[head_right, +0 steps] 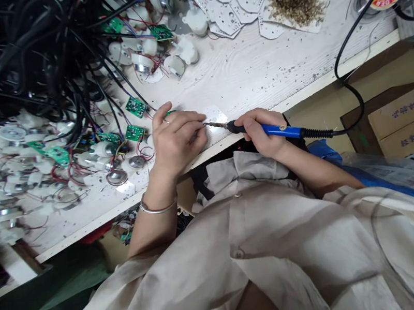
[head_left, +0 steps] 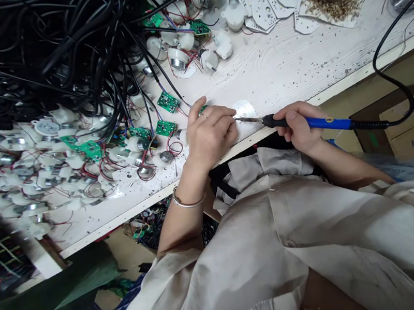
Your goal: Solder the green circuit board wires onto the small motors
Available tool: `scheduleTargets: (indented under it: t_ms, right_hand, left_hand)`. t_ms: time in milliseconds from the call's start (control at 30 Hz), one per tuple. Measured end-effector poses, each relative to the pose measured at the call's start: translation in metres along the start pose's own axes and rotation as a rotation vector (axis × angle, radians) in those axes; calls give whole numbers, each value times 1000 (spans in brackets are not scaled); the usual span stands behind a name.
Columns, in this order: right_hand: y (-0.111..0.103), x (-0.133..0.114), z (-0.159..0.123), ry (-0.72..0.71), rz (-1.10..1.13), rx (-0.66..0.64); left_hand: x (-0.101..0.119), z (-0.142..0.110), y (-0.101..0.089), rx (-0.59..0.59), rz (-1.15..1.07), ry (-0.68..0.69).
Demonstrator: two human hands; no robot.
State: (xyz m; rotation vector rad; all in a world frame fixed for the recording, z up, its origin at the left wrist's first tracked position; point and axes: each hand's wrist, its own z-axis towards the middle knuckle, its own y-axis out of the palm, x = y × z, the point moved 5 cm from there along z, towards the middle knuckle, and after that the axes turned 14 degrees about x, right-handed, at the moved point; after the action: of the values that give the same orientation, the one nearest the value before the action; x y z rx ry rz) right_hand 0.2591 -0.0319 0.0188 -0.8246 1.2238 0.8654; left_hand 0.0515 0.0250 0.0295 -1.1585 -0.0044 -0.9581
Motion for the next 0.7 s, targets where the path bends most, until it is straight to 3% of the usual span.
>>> scheduleTargets:
  t_ms: [333,700]
  right_hand:
    - [2,0,5,156,74,3]
    - [-1,-2,2,120,44,1]
  left_hand:
    - [0,0,0,-3,10,0]
    - [0,-2,1,6,19,23]
